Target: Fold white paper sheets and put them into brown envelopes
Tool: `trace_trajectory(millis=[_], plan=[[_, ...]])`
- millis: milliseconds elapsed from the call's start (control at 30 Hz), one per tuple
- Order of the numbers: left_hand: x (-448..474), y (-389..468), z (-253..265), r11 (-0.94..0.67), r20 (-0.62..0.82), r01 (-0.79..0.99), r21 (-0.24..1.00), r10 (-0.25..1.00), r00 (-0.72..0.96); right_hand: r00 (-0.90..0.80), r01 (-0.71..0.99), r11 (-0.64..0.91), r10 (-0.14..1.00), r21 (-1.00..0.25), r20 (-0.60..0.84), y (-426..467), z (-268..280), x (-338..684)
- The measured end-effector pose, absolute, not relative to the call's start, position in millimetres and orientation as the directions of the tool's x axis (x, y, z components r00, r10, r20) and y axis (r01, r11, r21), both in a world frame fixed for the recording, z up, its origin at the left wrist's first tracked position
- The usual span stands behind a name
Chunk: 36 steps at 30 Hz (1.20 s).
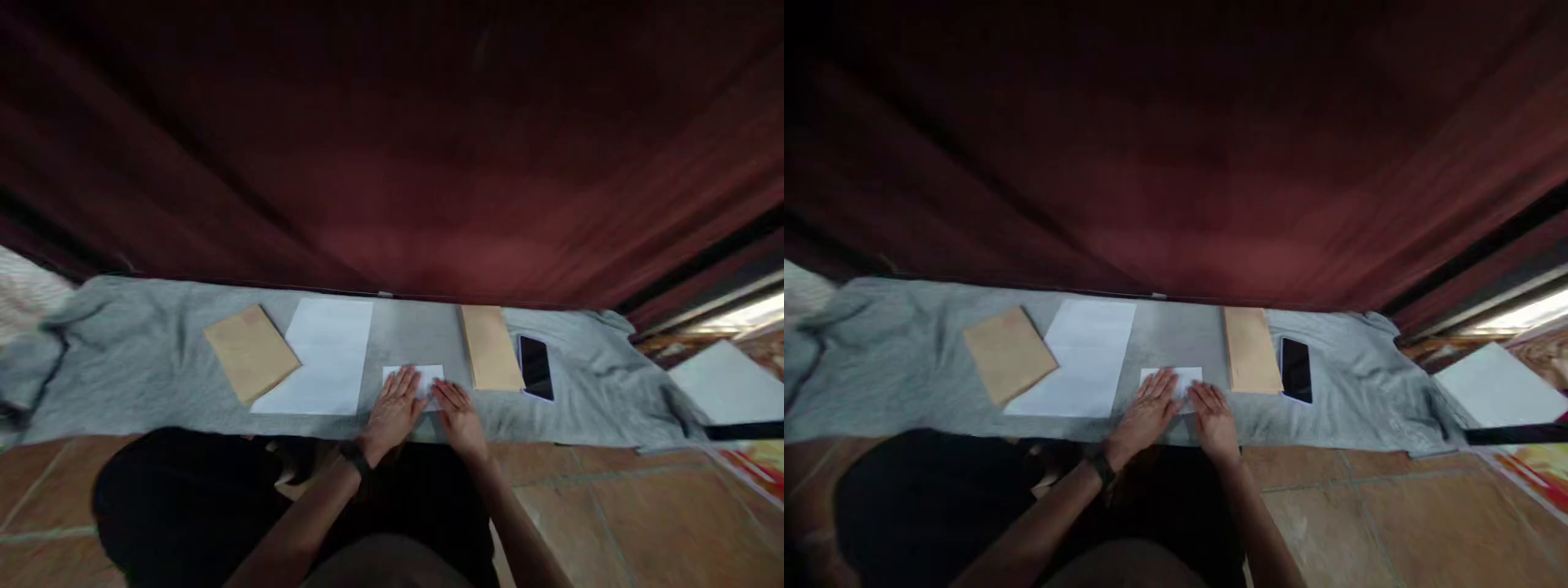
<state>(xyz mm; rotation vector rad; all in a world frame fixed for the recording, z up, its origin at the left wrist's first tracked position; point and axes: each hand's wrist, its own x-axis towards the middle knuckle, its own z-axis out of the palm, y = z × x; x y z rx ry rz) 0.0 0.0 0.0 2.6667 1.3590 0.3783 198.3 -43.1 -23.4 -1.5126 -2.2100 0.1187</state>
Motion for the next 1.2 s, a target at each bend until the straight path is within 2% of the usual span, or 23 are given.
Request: trace_trajectory(millis=[167,467,767,867,967,1033,1200], plan=[[-6,-3,-9,-0.523,0.235,0.823,0.219,0.847,0.476,-0.276,0.859,0.385,0.904,-0.339,0.327,-44,-26,199],[-30,-9,-7,-0.461,0.272,0.858,0.226,0.876,0.399,-0.264,0.851,0.381,0.905,-0.362,0.333,-44,-31,201],[-71,-18,1,-0.469,0.305,0.85,0.239,0.867,0.393,-0.27,0.847,0.404,0.887,-0.347,0.374,-46,-40,204],[-114,-6,10,-0.355,0.374,0.896,0.268,0.895,0.243,-0.257,0.85,0.394,0.89,-0.35,0.377,-46,-41,204],[-169,10,15,-0.143,0.43,0.927,0.347,0.903,-0.021,-0.253,0.853,0.392,0.888,-0.344,0.385,-47,-43,204],[-203,15,17,-0.019,0.418,0.931,0.364,0.897,-0.145,-0.261,0.855,0.399,0.883,-0.332,0.39,-47,-44,204],[-244,7,14,0.053,0.309,0.93,0.363,0.935,-0.174,-0.263,0.86,0.404,0.874,-0.312,0.408,-47,-46,204]])
